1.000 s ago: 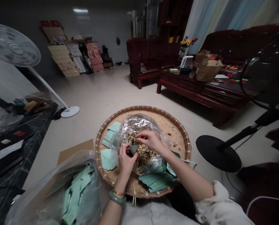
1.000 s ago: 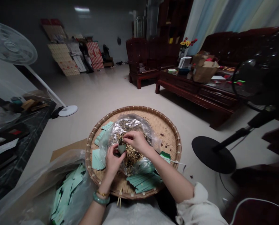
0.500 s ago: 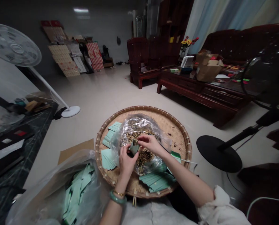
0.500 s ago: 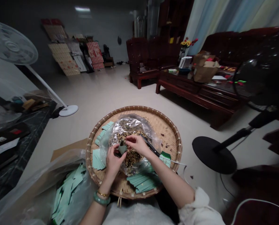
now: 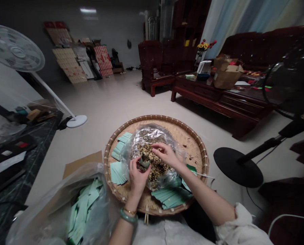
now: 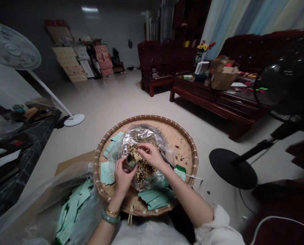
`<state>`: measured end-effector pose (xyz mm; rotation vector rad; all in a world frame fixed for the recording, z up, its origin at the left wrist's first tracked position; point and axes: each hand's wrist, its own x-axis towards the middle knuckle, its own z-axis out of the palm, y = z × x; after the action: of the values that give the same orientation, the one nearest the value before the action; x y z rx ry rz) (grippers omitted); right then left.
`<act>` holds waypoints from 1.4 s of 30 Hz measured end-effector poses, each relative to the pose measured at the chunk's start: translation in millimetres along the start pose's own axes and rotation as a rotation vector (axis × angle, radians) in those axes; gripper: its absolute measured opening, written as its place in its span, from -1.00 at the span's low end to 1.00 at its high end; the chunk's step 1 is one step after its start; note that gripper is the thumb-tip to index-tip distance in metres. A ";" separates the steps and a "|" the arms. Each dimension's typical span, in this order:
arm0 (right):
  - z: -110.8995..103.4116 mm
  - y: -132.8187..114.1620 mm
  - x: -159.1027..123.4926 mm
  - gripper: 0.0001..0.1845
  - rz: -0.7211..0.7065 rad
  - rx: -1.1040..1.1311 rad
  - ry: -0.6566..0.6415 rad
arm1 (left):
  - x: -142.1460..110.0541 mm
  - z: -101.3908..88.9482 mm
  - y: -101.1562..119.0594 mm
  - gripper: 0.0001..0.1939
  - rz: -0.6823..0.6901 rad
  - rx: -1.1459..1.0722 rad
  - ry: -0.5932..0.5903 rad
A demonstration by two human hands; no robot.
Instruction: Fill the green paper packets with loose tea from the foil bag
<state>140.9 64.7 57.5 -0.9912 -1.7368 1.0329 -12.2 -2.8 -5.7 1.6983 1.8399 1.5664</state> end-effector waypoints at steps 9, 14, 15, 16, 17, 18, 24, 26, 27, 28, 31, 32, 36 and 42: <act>7.9 -23.9 -4.8 -0.87 -0.222 -0.228 -0.117 | -0.7 -2.2 5.8 -0.54 0.083 0.034 -0.054; -2.1 -24.9 -6.7 -0.89 -0.233 -0.202 0.068 | -1.9 -3.3 1.0 -0.54 0.068 0.024 -0.041; -3.6 -25.6 -8.6 -0.89 -0.238 -0.216 0.081 | -2.2 -3.2 0.7 -0.53 0.066 0.025 -0.039; -4.3 -26.2 -11.1 -0.89 -0.251 -0.242 0.073 | -2.5 -3.0 0.7 -0.53 0.065 0.027 -0.039; -4.2 -26.8 -13.8 -0.88 -0.271 -0.280 0.043 | -2.9 -2.6 1.1 -0.53 0.064 0.030 -0.043; -3.3 -27.1 -16.8 -0.84 -0.295 -0.328 -0.004 | -3.3 -2.1 1.7 -0.53 0.065 0.030 -0.050; 3.2 -18.2 -21.9 -0.88 -0.275 -0.434 -0.209 | 0.5 -4.0 2.9 -0.48 0.031 0.016 -0.097; -1.5 -14.9 -17.9 -0.87 -0.254 -0.340 -0.229 | 4.9 -8.7 -0.8 -0.40 -0.001 -0.017 -0.177; -5.1 -14.1 -15.8 -0.86 -0.255 -0.302 -0.250 | 7.1 -11.6 -3.1 -0.36 -0.032 -0.063 -0.235; -9.2 -14.0 -13.9 -0.85 -0.259 -0.278 -0.276 | 9.1 -14.4 -5.4 -0.35 -0.083 -0.133 -0.295; -20.4 -17.1 -10.7 -0.83 -0.249 -0.244 -0.328 | 12.2 -19.8 -8.9 -0.48 -0.279 -0.389 -0.530; -22.8 -18.8 -10.3 -0.82 -0.231 -0.235 -0.333 | 12.1 -20.2 -8.7 -0.56 -0.326 -0.444 -0.591; -22.6 -24.2 -9.2 -0.82 -0.117 -0.202 -0.309 | 8.4 -16.6 -3.7 -0.77 -0.359 -0.429 -0.601; -8.1 -17.9 -3.7 -0.81 -0.008 -0.208 -0.205 | 5.1 -12.3 -1.3 -0.92 -0.235 -0.229 -0.529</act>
<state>146.1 57.1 75.2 -1.0344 -2.0480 0.9917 -23.6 -5.1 1.0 1.5348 1.4646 1.0554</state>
